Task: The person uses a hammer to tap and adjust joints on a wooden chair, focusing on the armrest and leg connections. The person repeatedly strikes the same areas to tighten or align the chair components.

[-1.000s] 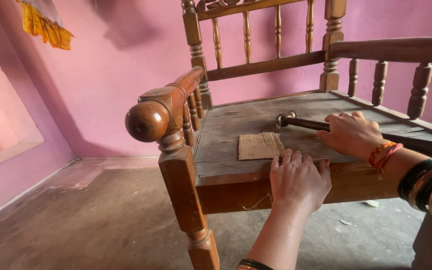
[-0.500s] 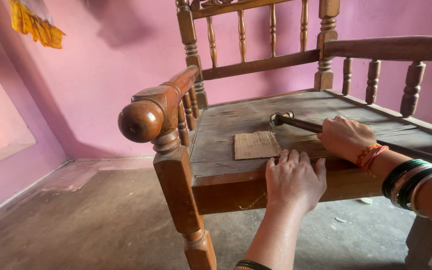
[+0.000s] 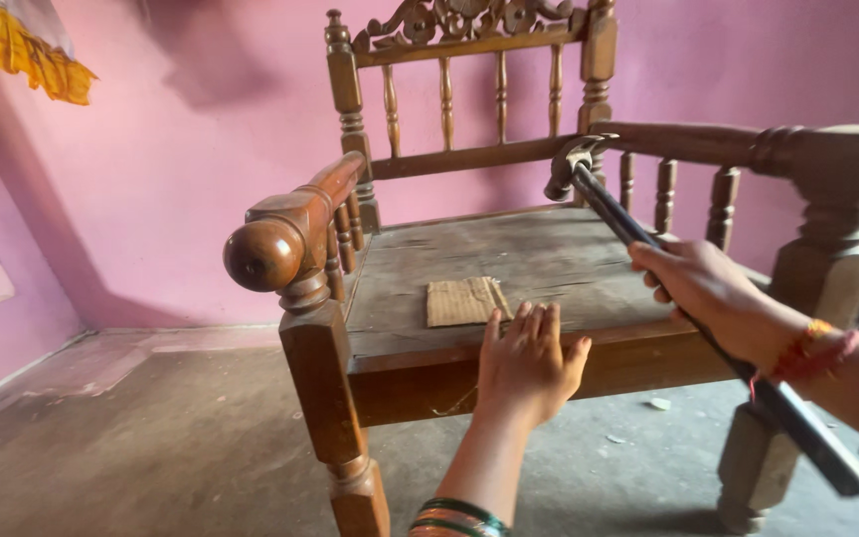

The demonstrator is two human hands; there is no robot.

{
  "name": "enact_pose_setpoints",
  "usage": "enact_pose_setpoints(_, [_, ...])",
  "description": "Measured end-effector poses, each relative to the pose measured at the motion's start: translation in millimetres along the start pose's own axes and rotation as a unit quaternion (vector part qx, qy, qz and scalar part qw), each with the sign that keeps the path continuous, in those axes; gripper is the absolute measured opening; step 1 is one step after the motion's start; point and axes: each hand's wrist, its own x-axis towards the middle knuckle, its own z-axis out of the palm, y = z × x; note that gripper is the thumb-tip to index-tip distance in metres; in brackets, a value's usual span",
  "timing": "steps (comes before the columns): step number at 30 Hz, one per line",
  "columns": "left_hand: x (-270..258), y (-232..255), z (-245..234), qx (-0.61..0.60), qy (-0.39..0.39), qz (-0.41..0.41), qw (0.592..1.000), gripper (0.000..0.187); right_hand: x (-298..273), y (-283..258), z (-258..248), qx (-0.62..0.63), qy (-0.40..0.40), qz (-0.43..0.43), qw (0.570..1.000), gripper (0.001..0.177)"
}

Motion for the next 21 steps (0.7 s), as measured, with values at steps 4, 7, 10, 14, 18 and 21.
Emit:
enact_pose_setpoints(4, [-14.3,33.1,-25.5,-0.258,0.052,-0.016,0.965,0.083,-58.9,0.5,-15.4,0.073,-0.011,0.034,0.997,0.042])
enact_pose_setpoints(7, [3.3,80.7,-58.1,-0.498,0.106,-0.008,0.861,0.09,-93.6,1.9,-22.2,0.102,-0.001,0.056,0.993,0.046])
enact_pose_setpoints(10, [9.0,123.2,-84.6,-0.533,0.111,0.026,0.839,0.087,-118.7,7.3,-31.7,0.127,0.004,0.067,0.99,0.042])
enact_pose_setpoints(14, [-2.5,154.4,-91.1,-0.546,0.08,0.002,0.834,0.08,-137.4,20.8,-60.1,0.123,0.037,0.046,0.991,0.046])
enact_pose_setpoints(18, [-1.3,173.9,-73.3,-0.651,-0.028,0.001,0.759,0.067,-141.1,33.0,-92.9,0.091,0.037,-0.054,0.994,0.042])
enact_pose_setpoints(21, [1.5,191.1,-54.3,-0.726,-0.116,0.011,0.678,0.049,-135.3,35.0,-107.3,0.174,0.024,-0.053,0.983,0.021])
